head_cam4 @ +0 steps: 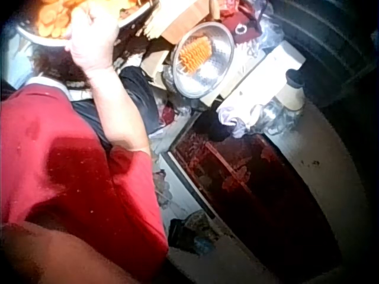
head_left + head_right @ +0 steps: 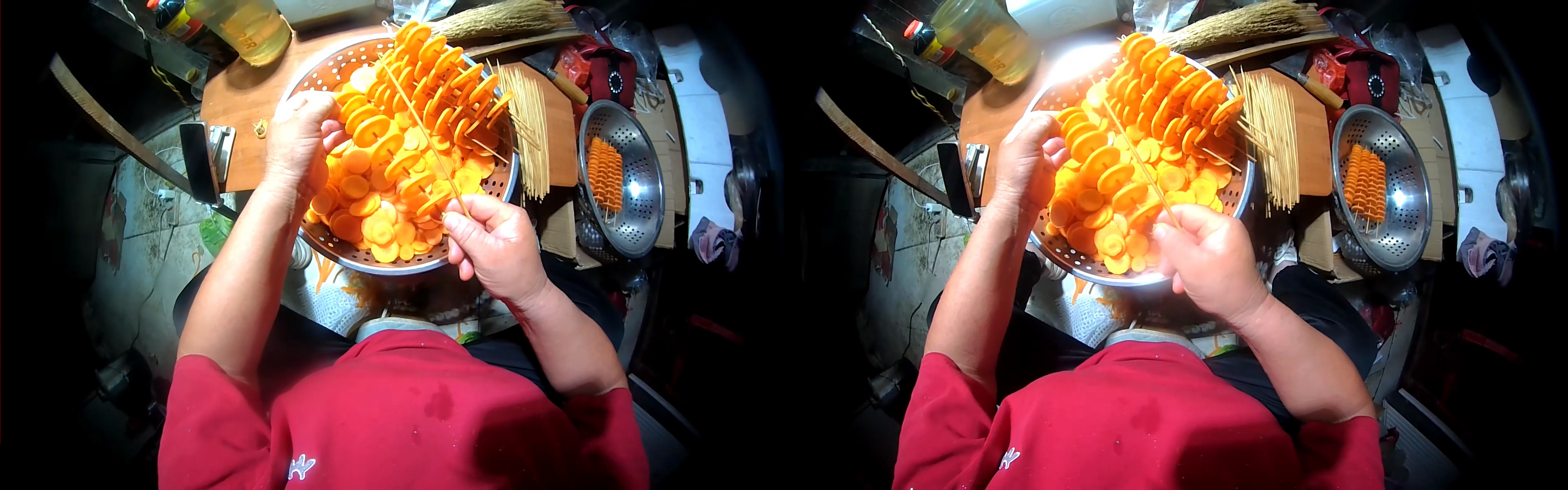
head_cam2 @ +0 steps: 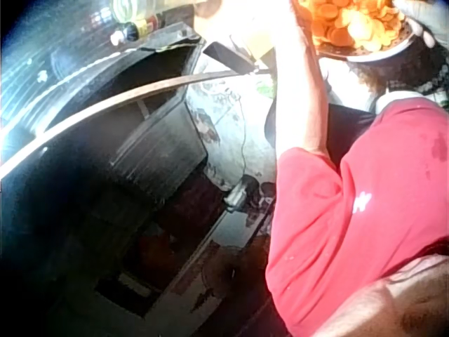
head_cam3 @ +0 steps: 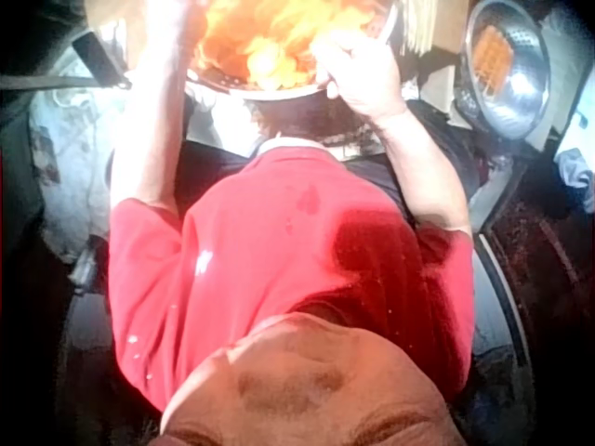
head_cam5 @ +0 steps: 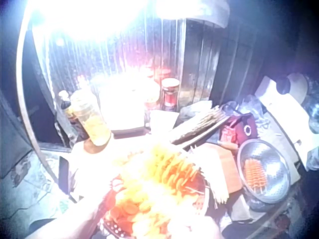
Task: The person threads sliced carrot rounds onto wooden skewers by hand, organizing the slices into spiral patterns along the sticks.
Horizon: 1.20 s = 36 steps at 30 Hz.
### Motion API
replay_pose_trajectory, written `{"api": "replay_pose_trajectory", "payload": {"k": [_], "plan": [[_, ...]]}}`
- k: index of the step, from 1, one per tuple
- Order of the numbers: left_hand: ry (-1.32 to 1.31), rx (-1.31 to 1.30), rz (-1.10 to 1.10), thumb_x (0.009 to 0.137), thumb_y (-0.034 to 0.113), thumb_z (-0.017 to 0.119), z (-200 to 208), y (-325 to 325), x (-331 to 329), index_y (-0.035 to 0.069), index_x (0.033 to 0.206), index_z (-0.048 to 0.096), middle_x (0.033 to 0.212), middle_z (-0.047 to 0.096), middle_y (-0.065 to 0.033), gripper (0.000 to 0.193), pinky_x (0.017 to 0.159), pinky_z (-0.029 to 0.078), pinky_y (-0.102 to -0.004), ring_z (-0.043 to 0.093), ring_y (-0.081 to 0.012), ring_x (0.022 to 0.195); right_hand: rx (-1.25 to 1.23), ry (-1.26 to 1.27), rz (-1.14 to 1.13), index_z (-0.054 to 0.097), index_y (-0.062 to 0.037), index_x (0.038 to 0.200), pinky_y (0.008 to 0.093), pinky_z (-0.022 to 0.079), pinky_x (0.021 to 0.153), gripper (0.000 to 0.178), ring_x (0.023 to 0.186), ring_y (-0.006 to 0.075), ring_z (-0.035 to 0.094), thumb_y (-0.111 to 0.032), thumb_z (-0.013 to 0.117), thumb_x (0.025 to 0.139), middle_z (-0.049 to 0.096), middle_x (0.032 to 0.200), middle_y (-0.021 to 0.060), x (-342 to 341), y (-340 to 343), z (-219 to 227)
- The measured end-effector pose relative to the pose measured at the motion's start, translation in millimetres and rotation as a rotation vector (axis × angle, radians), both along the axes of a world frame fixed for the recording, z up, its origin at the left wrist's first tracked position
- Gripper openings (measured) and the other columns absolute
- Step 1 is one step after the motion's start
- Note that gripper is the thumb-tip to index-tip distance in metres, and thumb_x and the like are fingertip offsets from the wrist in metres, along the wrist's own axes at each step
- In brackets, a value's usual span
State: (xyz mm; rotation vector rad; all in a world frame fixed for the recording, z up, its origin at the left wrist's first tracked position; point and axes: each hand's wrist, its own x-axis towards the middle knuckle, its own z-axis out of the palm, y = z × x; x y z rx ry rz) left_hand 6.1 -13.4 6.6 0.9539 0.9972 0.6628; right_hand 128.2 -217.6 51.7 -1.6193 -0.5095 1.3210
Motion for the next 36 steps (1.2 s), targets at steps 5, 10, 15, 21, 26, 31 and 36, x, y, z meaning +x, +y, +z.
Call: {"api": "replay_pose_trajectory", "payload": {"k": [5, 10, 15, 21, 26, 31, 36], "plan": [[0.037, 0.04, -0.059, 0.084, 0.015, 0.052, -3.7, -1.4, 4.0, 0.002, 0.105, 0.056, 0.103, 0.056, -0.0093, 0.025, 0.075, 0.051, -0.0295, 0.061, -0.0199, 0.085, 0.004, -0.048, -0.025, 0.06, 0.0007, 0.097, 0.014, 0.036, 0.043, 0.017, 0.046, 0.002, 0.045, -0.014, 0.054, 0.093, 0.056, 0.063, -0.0004, 18.7, 1.3, -6.3], [0.179, 0.23, -0.091, 0.084, 0.009, 0.048, -1.7, -1.0, -0.4, 0.0, 0.116, 0.053, 0.113, 0.056, -0.0133, 0.033, 0.073, 0.053, -0.0289, 0.065, -0.0204, 0.087, -0.046, -0.185, -0.008, 0.065, -0.0015, 0.097, 0.0193, 0.038, 0.045, 0.018, 0.048, 0.0039, 0.046, -0.015, 0.055, 0.091, 0.055, 0.064, -0.0014, 45.4, -0.9, -19.7], [0.041, 0.445, -0.276, 0.078, -0.005, 0.051, 21.8, -29.0, -9.0, -0.001, 0.093, 0.058, 0.089, 0.061, -0.0052, 0.016, 0.075, 0.049, -0.0245, 0.061, -0.0133, 0.081, -0.092, -0.326, 0.055, 0.065, -0.0025, 0.097, 0.0214, 0.039, 0.046, 0.019, 0.048, 0.005, 0.046, -0.017, 0.055, 0.09, 0.055, 0.062, -0.0011, 63.9, -7.0, -31.8], [-0.272, 1.042, -0.985, 0.08, 0.004, 0.056, 114.6, -137.2, -21.9, 0.004, 0.101, 0.059, 0.092, 0.06, -0.0089, 0.022, 0.076, 0.05, -0.0304, 0.062, -0.0181, 0.085, -0.175, -0.452, 0.097, 0.066, -0.0021, 0.1, 0.0229, 0.042, 0.047, 0.023, 0.048, 0.0068, 0.048, -0.02, 0.058, 0.089, 0.056, 0.062, -0.0005, 76.5, -13.6, -40.7], [-0.439, 1.362, -1.286, 0.082, 0.016, 0.056, 190.8, -205.4, -32.1, 0.006, 0.11, 0.056, 0.105, 0.057, -0.0082, 0.029, 0.087, 0.048, -0.0374, 0.058, -0.0216, 0.097, -0.163, -0.582, 0.097, 0.066, -0.0039, 0.1, 0.0293, 0.047, 0.053, 0.023, 0.052, 0.0161, 0.056, -0.021, 0.057, 0.088, 0.059, 0.063, 0.0056, 78.3, -20.5, -48.9], [-0.35, 1.607, -0.321, 0.076, 0.014, 0.063, 171.0, -282.4, -29.1, 0.004, 0.115, 0.053, 0.107, 0.059, -0.0112, 0.042, 0.091, 0.047, -0.041, 0.055, -0.0271, 0.105, -0.07, -1.142, 0.183, 0.066, -0.0071, 0.092, 0.0444, 0.047, 0.072, 0.021, 0.08, 0.0369, 0.06, -0.023, 0.054, 0.084, 0.062, 0.08, 0.0176, 72.1, -28.3, -34.7], [-0.453, 1.446, -0.811, 0.078, 0.017, 0.059, 189.6, -257.8, -57.3, 0.006, 0.111, 0.061, 0.11, 0.06, -0.0113, 0.035, 0.092, 0.045, -0.0477, 0.053, -0.0291, 0.111, 0.074, -1.245, 0.208, 0.064, -0.0071, 0.083, 0.0451, 0.048, 0.074, 0.019, 0.08, 0.0361, 0.061, -0.022, 0.052, 0.084, 0.063, 0.085, 0.0156, 60.1, -32.6, -20.1]]}}
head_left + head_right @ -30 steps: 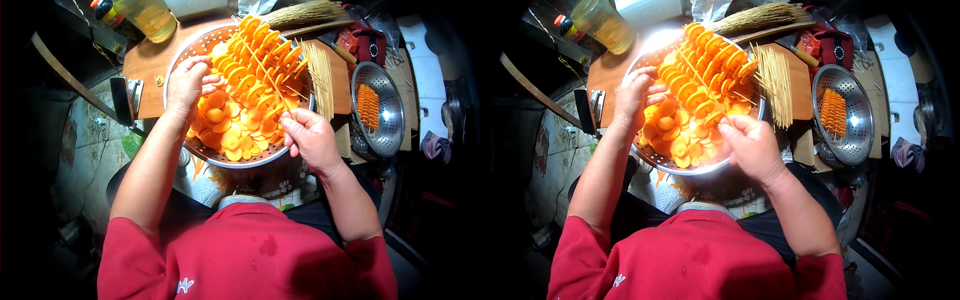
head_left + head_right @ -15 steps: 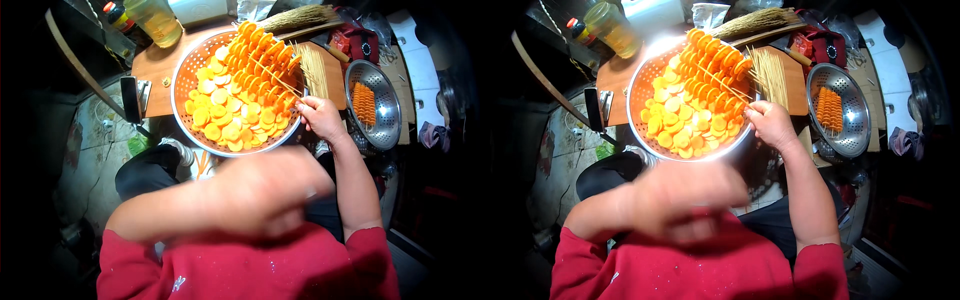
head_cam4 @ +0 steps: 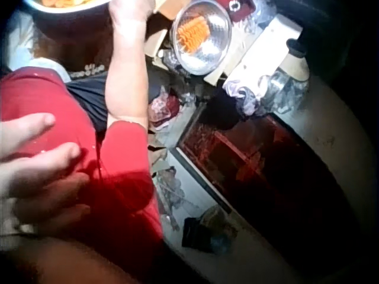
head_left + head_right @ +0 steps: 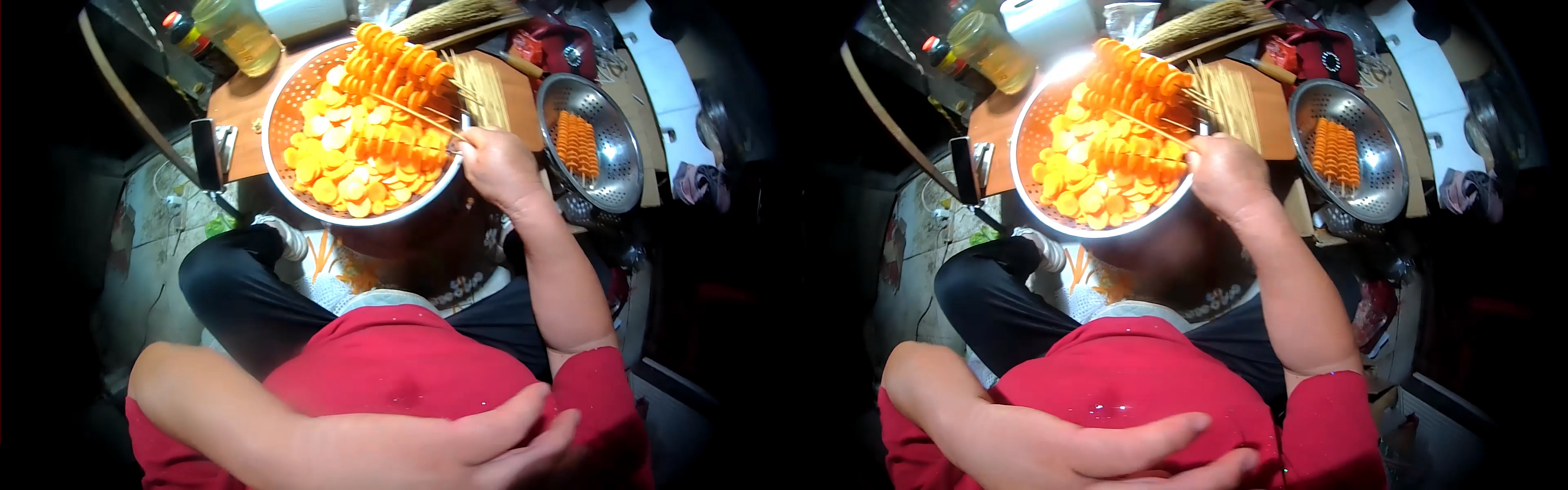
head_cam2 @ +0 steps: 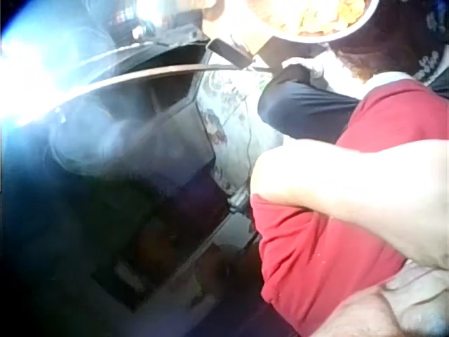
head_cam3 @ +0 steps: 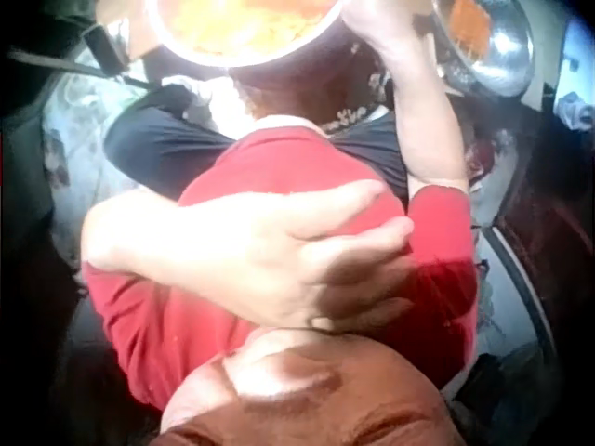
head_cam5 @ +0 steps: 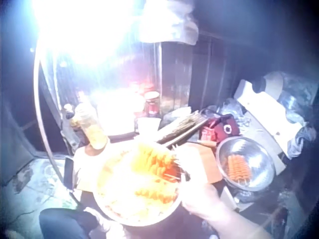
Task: The person threads sliced carrot rounds onto wooden skewers by hand, organizing the slices into spiral patterns along the sticks.
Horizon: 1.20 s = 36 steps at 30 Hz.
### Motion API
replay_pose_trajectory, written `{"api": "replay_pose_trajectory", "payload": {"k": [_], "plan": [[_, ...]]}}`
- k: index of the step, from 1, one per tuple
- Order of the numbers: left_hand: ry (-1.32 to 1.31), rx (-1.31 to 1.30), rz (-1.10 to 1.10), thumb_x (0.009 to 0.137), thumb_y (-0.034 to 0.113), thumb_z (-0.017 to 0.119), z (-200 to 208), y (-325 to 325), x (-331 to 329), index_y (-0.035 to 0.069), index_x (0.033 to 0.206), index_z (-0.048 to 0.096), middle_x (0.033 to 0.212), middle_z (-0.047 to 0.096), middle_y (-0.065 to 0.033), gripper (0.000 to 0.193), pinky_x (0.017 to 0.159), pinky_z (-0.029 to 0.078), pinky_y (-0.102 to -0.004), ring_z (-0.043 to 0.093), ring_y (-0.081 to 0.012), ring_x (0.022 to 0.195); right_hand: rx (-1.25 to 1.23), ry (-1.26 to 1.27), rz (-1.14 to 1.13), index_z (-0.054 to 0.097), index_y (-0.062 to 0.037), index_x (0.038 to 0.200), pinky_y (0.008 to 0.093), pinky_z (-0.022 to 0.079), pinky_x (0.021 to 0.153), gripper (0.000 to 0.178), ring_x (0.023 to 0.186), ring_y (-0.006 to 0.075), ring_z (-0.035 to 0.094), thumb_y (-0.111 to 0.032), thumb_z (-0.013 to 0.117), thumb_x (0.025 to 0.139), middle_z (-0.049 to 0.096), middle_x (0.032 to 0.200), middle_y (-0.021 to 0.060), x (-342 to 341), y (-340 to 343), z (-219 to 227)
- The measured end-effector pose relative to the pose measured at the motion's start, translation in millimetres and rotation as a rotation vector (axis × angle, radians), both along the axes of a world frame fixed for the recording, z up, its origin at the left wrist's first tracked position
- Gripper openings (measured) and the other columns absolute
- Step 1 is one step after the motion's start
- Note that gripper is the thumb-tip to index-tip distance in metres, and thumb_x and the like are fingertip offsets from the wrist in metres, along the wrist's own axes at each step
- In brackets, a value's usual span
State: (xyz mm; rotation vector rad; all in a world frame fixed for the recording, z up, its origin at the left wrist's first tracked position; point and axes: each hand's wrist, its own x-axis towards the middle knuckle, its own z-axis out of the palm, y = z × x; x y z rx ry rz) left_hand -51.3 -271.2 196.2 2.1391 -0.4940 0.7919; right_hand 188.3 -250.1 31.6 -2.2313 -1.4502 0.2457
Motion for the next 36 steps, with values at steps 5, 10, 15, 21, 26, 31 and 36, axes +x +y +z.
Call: {"api": "replay_pose_trajectory", "payload": {"k": [5, 10, 15, 21, 26, 31, 36], "plan": [[0.157, 0.098, -0.133, 0.082, 0.024, 0.055, 11.0, 33.2, -25.1, 0.007, 0.114, 0.06, 0.116, 0.059, -0.0109, 0.036, 0.092, 0.045, -0.0469, 0.05, -0.0307, 0.116, -0.097, 0.136, 0.035, 0.065, -0.0062, 0.085, 0.0454, 0.048, 0.075, 0.025, 0.081, 0.0364, 0.061, -0.025, 0.047, 0.084, 0.064, 0.083, 0.0192, -18.2, 5.0, 14.6], [0.226, 0.113, 0.268, 0.081, 0.01, 0.06, -34.8, 110.8, -31.2, 0.006, 0.097, 0.063, 0.086, 0.065, -0.0049, 0.017, 0.068, 0.053, -0.0296, 0.064, -0.0191, 0.079, -0.24, 0.25, 0.153, 0.067, -0.0047, 0.085, 0.0436, 0.049, 0.076, 0.029, 0.082, 0.0361, 0.062, -0.027, 0.048, 0.084, 0.064, 0.083, 0.02, -37.3, 16.2, 20.1], [0.555, 0.13, 0.885, 0.073, -0.001, 0.063, -112.4, 194.5, -18.0, 0.003, 0.096, 0.062, 0.095, 0.064, -0.0121, 0.024, 0.083, 0.048, -0.0335, 0.061, -0.0268, 0.093, -0.361, 0.233, 0.209, 0.069, -0.0038, 0.08, 0.0413, 0.05, 0.076, 0.028, 0.08, 0.0336, 0.063, -0.027, 0.053, 0.079, 0.064, 0.082, 0.0197, -21.7, 12.3, 11.3], [0.862, 0.228, 0.841, 0.073, 0.003, 0.063, -178.9, 226.1, -9.5, 0.002, 0.101, 0.063, 0.1, 0.063, -0.0177, 0.028, 0.086, 0.046, -0.037, 0.059, -0.0331, 0.097, -0.47, 0.252, 0.092, 0.068, -0.0023, 0.084, 0.0413, 0.049, 0.076, 0.03, 0.081, 0.0361, 0.063, -0.027, 0.052, 0.08, 0.064, 0.085, 0.0219, -4.9, 15.2, 13.5], [0.981, -0.042, 0.903, 0.08, 0.012, 0.062, -205.8, 238.6, 9.4, 0.0, 0.104, 0.063, 0.1, 0.063, -0.0207, 0.027, 0.084, 0.048, -0.0382, 0.061, -0.0334, 0.097, -0.458, 0.367, -0.025, 0.067, -0.0012, 0.084, 0.0395, 0.049, 0.072, 0.028, 0.076, 0.0332, 0.064, -0.025, 0.052, 0.084, 0.064, 0.079, 0.0207, 0.0, 21.6, 23.7], [1.03, -0.12, 0.933, 0.077, 0.019, 0.068, -217.0, 241.8, 34.2, 0.002, 0.099, 0.064, 0.097, 0.064, -0.019, 0.028, 0.082, 0.048, -0.0394, 0.061, -0.0326, 0.095, -0.373, 0.365, 0.041, 0.066, -0.0015, 0.08, 0.0402, 0.048, 0.07, 0.03, 0.075, 0.0336, 0.063, -0.028, 0.054, 0.086, 0.063, 0.077, 0.0199, -5.6, 27.9, 15.9], [1.062, -0.114, 0.947, 0.072, 0.022, 0.075, -223.4, 246.5, 41.5, 0.006, 0.095, 0.062, 0.092, 0.065, -0.0161, 0.031, 0.079, 0.048, -0.0402, 0.062, -0.031, 0.091, -0.354, 0.34, 0.073, 0.066, -0.0026, 0.082, 0.0422, 0.048, 0.069, 0.031, 0.075, 0.0365, 0.061, -0.03, 0.053, 0.087, 0.062, 0.078, 0.0209, -14.5, 37.8, 13.8]]}}
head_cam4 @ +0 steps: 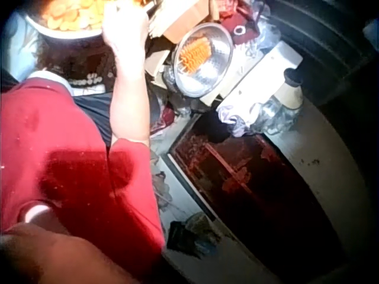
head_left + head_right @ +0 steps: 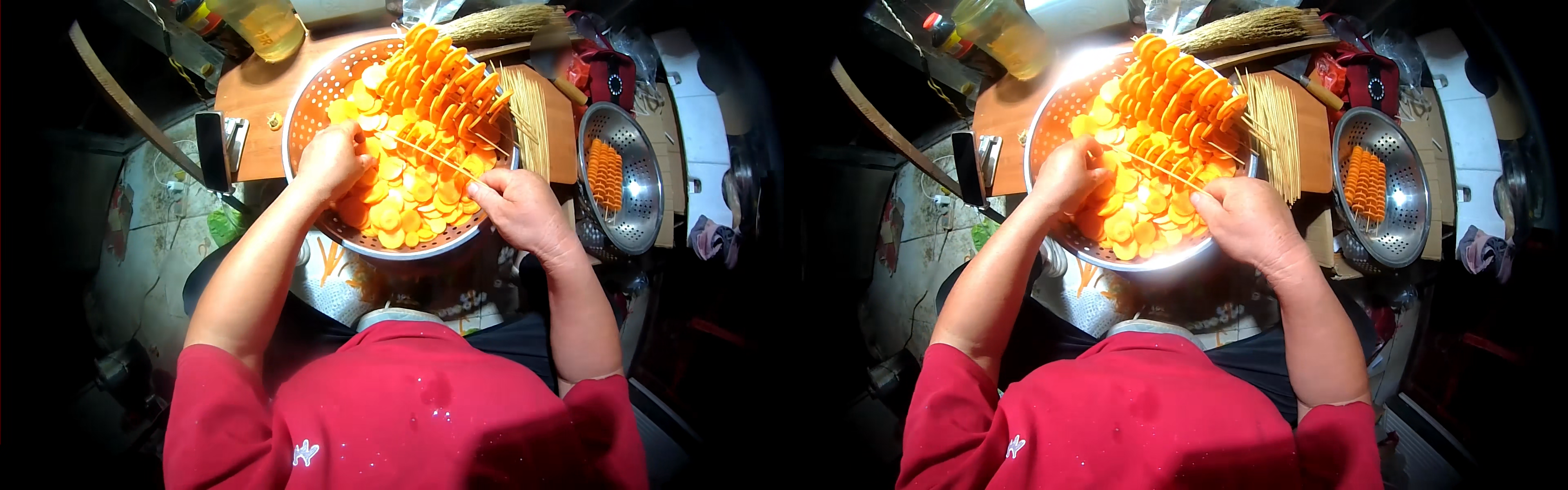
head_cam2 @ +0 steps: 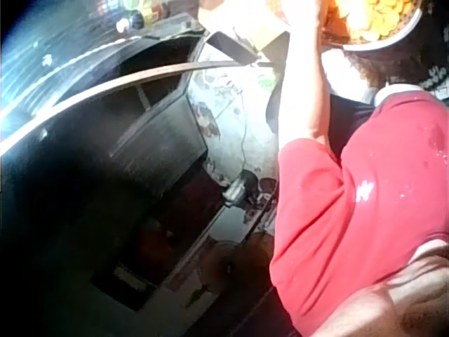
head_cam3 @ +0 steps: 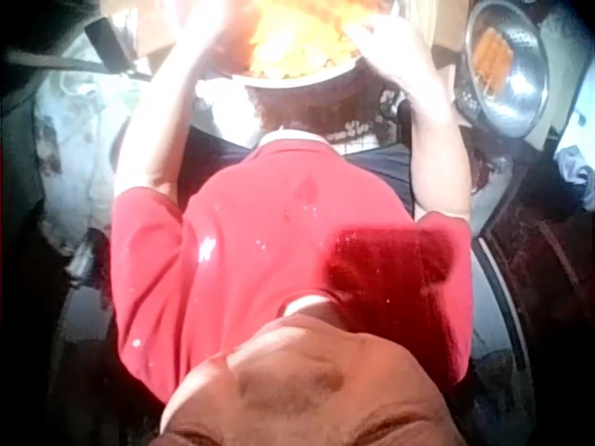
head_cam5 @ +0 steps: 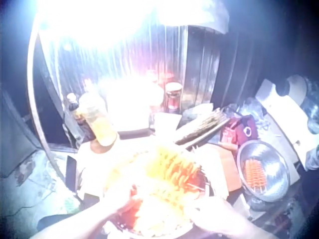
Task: The person threads sliced carrot rounds onto wooden skewers by hand, organizing the slices into spiral patterns along the sticks.
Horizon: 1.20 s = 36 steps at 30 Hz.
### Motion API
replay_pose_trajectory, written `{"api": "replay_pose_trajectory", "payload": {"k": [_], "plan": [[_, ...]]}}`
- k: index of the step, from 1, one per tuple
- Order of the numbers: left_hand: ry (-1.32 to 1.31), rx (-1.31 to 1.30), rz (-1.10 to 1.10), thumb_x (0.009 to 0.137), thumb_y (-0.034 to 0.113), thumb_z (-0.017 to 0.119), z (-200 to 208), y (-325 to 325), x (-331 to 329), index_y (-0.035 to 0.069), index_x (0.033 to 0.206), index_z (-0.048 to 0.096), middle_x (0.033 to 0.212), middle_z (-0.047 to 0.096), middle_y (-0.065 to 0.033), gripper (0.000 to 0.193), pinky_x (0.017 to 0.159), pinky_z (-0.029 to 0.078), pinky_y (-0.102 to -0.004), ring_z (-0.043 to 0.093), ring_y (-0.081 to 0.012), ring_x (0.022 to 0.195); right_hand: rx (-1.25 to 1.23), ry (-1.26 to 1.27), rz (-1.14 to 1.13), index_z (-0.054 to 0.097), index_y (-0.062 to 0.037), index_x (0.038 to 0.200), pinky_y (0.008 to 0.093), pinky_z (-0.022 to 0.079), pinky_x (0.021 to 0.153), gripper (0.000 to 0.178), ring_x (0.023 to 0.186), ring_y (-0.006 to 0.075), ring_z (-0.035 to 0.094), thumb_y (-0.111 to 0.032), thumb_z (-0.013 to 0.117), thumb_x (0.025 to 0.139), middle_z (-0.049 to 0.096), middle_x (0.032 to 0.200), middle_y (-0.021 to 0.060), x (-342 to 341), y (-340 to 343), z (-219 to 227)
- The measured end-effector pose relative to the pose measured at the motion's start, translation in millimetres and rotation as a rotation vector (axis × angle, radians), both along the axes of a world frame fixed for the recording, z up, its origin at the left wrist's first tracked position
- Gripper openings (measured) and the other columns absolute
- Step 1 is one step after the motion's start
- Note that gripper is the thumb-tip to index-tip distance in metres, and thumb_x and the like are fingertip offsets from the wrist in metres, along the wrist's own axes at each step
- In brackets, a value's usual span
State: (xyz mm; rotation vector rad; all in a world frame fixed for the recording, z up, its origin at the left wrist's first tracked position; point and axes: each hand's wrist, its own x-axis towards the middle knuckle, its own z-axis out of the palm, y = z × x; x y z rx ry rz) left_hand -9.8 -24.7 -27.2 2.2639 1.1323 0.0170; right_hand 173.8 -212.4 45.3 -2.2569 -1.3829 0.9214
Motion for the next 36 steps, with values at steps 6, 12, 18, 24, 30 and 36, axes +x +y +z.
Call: {"api": "replay_pose_trajectory", "payload": {"k": [6, 12, 18, 24, 30, 36], "plan": [[-0.04, -0.206, 0.134, 0.073, 0.017, 0.075, 5.8, 4.3, -5.0, 0.002, 0.091, 0.058, 0.084, 0.063, -0.0138, 0.028, 0.069, 0.049, -0.0327, 0.062, -0.022, 0.078, 0.096, 0.082, -0.022, 0.064, -0.0017, 0.08, 0.0414, 0.048, 0.067, 0.029, 0.074, 0.0363, 0.061, -0.027, 0.052, 0.088, 0.062, 0.077, 0.021, -9.5, 3.8, 0.1], [-0.23, -0.43, 0.189, 0.084, 0.006, 0.065, -14.8, 16.8, -22.0, -0.002, 0.091, 0.059, 0.086, 0.063, -0.0069, 0.012, 0.072, 0.048, -0.0257, 0.059, -0.0134, 0.079, 0.203, 0.246, -0.027, 0.063, 0.0003, 0.087, 0.0371, 0.048, 0.069, 0.026, 0.074, 0.0318, 0.063, -0.023, 0.052, 0.088, 0.063, 0.078, 0.0194, -17.1, 4.2, -10.3], [-0.368, -0.727, 0.383, 0.084, 0.011, 0.068, 16.4, 5.9, -16.8, 0.0, 0.091, 0.062, 0.08, 0.063, -0.0051, 0.013, 0.061, 0.045, -0.0217, 0.057, -0.0101, 0.071, 0.202, 0.326, -0.033, 0.064, 0.0014, 0.091, 0.0349, 0.048, 0.071, 0.026, 0.077, 0.027, 0.064, -0.022, 0.053, 0.089, 0.065, 0.081, 0.018, -23.0, 9.4, -16.7], [-0.286, -0.654, 0.325, 0.081, 0.01, 0.07, 20.6, 10.2, -28.0, 0.003, 0.088, 0.062, 0.074, 0.061, -0.0024, 0.013, 0.052, 0.041, -0.0206, 0.054, -0.0078, 0.063, 0.199, 0.36, -0.04, 0.064, 0.0016, 0.095, 0.0329, 0.049, 0.074, 0.027, 0.081, 0.0259, 0.065, -0.022, 0.053, 0.089, 0.066, 0.085, 0.0172, -28.0, 13.9, -12.9], [-0.128, -0.668, 0.331, 0.079, 0.003, 0.065, 21.8, 13.1, -31.5, 0.002, 0.091, 0.063, 0.078, 0.064, -0.0063, 0.011, 0.059, 0.047, -0.0246, 0.06, -0.0131, 0.07, 0.18, 0.365, -0.06, 0.064, 0.0016, 0.095, 0.0325, 0.049, 0.074, 0.025, 0.081, 0.0242, 0.065, -0.02, 0.053, 0.089, 0.067, 0.085, 0.0158, -30.7, 12.5, -14.4], [-0.019, 0.051, 0.057, 0.083, 0.004, 0.057, 3.7, 0.5, -23.0, 0.0, 0.102, 0.065, 0.098, 0.065, -0.0205, 0.021, 0.081, 0.049, -0.0342, 0.064, -0.0297, 0.093, 0.239, 0.435, -0.138, 0.064, 0.0012, 0.094, 0.0311, 0.048, 0.073, 0.022, 0.078, 0.0202, 0.064, -0.017, 0.053, 0.089, 0.066, 0.082, 0.0141, -30.7, 11.8, -15.9]]}}
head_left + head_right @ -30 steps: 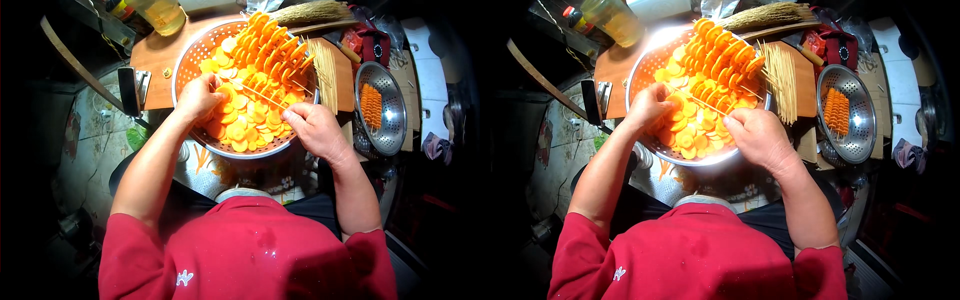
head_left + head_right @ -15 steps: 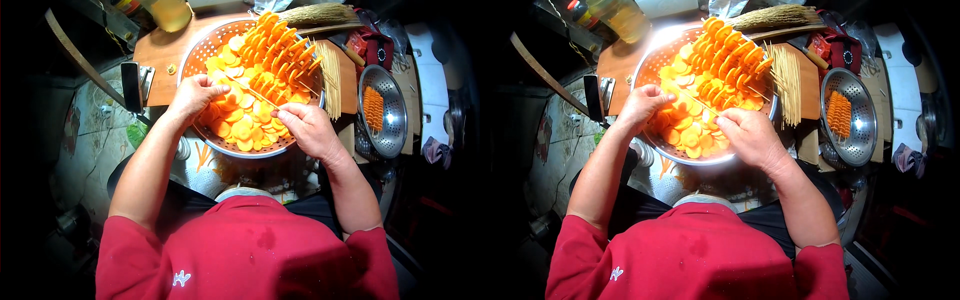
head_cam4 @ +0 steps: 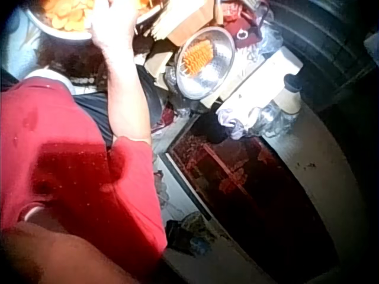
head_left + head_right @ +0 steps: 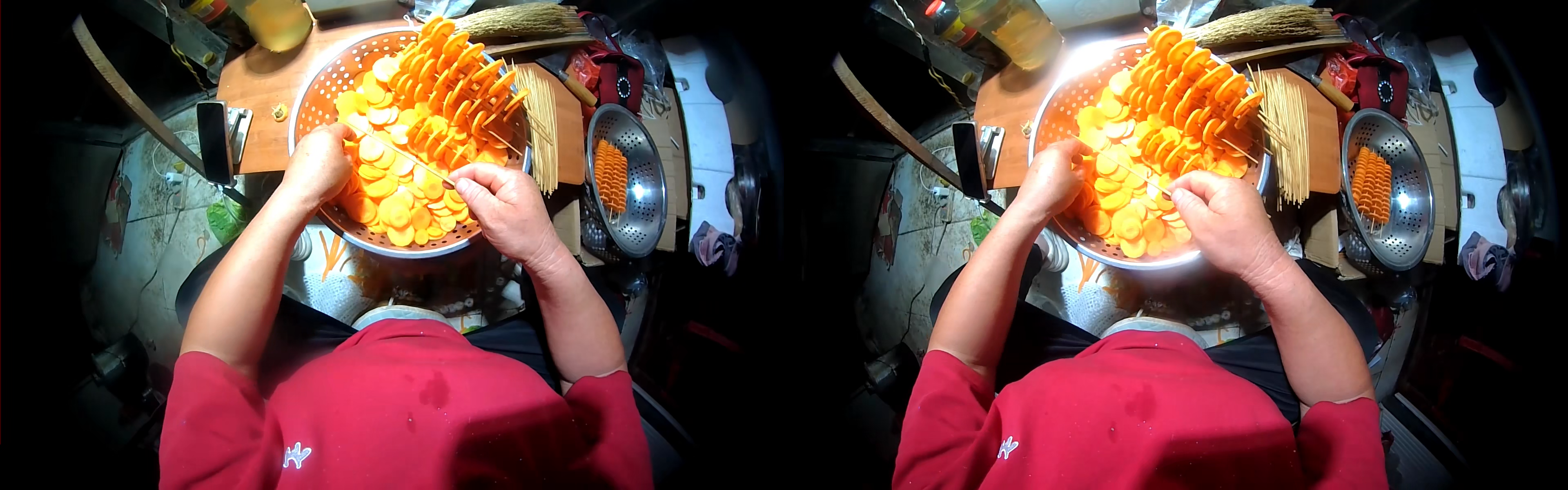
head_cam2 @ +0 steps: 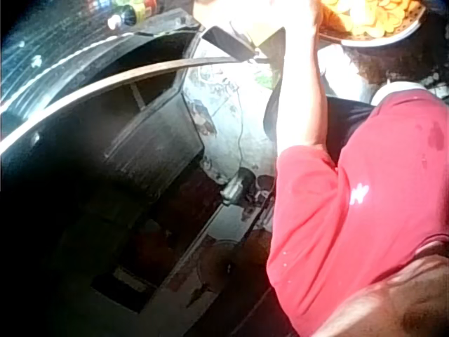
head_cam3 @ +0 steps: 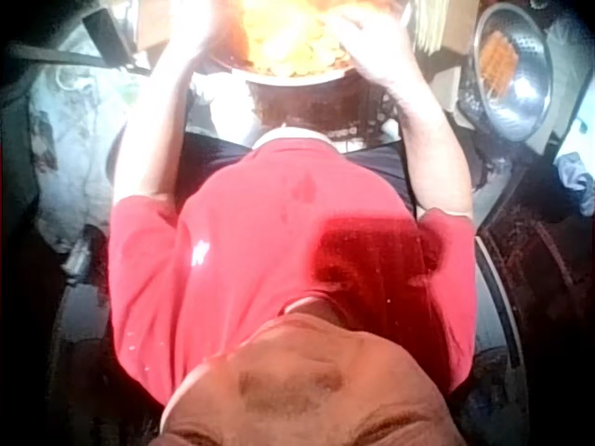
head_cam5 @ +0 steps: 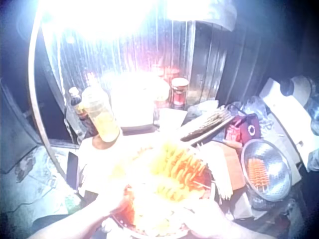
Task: The person threads sliced carrot rounds onto wooden skewers by hand, organizing the slices into spiral patterns along the sticks.
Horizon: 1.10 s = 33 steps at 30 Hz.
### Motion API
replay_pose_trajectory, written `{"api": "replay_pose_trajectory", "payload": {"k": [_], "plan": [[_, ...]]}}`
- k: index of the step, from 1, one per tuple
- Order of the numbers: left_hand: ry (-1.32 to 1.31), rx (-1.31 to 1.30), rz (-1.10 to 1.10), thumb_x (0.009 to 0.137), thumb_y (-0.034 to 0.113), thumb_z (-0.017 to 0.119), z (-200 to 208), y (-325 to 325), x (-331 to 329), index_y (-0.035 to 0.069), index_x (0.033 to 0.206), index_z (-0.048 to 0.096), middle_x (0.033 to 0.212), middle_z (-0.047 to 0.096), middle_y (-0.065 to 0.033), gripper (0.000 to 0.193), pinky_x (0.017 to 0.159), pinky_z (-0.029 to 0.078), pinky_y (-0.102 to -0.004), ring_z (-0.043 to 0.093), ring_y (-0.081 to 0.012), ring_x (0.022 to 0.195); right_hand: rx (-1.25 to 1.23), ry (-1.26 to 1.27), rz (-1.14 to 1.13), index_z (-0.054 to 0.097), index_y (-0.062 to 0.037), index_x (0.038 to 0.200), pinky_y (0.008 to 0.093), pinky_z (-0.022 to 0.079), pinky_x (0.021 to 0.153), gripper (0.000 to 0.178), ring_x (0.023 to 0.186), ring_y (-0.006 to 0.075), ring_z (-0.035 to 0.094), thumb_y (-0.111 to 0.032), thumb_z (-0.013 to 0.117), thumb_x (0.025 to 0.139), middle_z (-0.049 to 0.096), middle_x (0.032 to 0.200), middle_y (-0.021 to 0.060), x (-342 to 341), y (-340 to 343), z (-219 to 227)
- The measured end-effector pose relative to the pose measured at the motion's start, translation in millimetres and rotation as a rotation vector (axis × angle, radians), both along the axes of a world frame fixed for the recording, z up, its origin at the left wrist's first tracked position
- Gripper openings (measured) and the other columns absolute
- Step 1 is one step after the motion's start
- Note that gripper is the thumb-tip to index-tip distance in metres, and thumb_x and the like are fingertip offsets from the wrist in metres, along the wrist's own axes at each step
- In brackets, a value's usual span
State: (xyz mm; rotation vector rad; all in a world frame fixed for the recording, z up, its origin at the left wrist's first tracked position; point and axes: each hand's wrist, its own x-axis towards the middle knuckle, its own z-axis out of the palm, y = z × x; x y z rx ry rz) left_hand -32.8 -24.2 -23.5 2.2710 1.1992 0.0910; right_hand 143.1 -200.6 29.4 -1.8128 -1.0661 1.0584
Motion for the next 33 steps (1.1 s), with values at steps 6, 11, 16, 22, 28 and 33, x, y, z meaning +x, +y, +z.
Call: {"api": "replay_pose_trajectory", "payload": {"k": [6, 11, 16, 22, 28, 33], "plan": [[0.065, -0.159, 0.032, 0.082, 0.005, 0.059, 4.0, 7.0, 9.4, 0.0, 0.105, 0.064, 0.102, 0.065, -0.021, 0.024, 0.083, 0.049, -0.034, 0.063, -0.0296, 0.096, -0.004, -0.025, -0.012, 0.064, 0.0013, 0.094, 0.0299, 0.048, 0.072, 0.02, 0.076, 0.0185, 0.064, -0.016, 0.053, 0.088, 0.067, 0.082, 0.0131, 1.6, -1.3, 8.1], [0.125, -0.188, -0.037, 0.083, 0.003, 0.056, 0.5, 13.3, 9.6, -0.001, 0.106, 0.064, 0.1, 0.065, -0.0195, 0.025, 0.08, 0.05, -0.0326, 0.064, -0.0264, 0.09, 0.022, -0.026, -0.01, 0.064, 0.0015, 0.095, 0.0292, 0.049, 0.072, 0.02, 0.076, 0.0178, 0.064, -0.015, 0.054, 0.088, 0.066, 0.081, 0.0131, 3.5, -4.4, 7.1], [-0.129, -0.585, 0.282, 0.081, -0.003, 0.05, 1.4, 33.6, 2.5, -0.005, 0.109, 0.06, 0.095, 0.064, -0.0134, 0.03, 0.072, 0.05, -0.0275, 0.063, -0.0209, 0.081, -0.018, 0.058, -0.063, 0.064, 0.0018, 0.095, 0.028, 0.048, 0.069, 0.019, 0.073, 0.015, 0.063, -0.014, 0.054, 0.089, 0.066, 0.079, 0.0101, 4.1, -7.4, 8.3], [0.225, -0.15, -0.126, 0.076, 0.001, 0.056, 3.5, 19.7, 2.3, -0.004, 0.104, 0.062, 0.091, 0.066, -0.0199, 0.029, 0.074, 0.05, -0.0336, 0.065, -0.0261, 0.083, -0.16, 0.443, -0.176, 0.062, -0.0009, 0.097, 0.0201, 0.04, 0.045, 0.018, 0.048, 0.0068, 0.051, -0.016, 0.052, 0.092, 0.059, 0.067, 0.0022, -1.1, -1.3, 18.6], [0.178, -0.126, -0.154, 0.074, 0.002, 0.056, -1.1, 18.5, 3.2, -0.005, 0.097, 0.062, 0.087, 0.066, -0.0196, 0.024, 0.073, 0.05, -0.0347, 0.064, -0.0285, 0.079, -0.205, 0.499, -0.192, 0.062, -0.0018, 0.097, 0.019, 0.038, 0.042, 0.017, 0.045, 0.0058, 0.049, -0.016, 0.053, 0.092, 0.057, 0.065, 0.0008, -3.3, 1.8, 21.7], [-0.384, -0.609, 0.232, 0.081, 0.004, 0.063, 21.7, 29.7, -1.7, 0.006, 0.089, 0.056, 0.074, 0.061, -0.0035, 0.011, 0.056, 0.048, -0.0229, 0.059, -0.012, 0.061, -0.199, 0.485, -0.133, 0.062, -0.0017, 0.096, 0.0198, 0.04, 0.045, 0.017, 0.048, 0.0058, 0.05, -0.015, 0.053, 0.092, 0.056, 0.064, 0.0006, -9.1, -0.3, 18.3]]}}
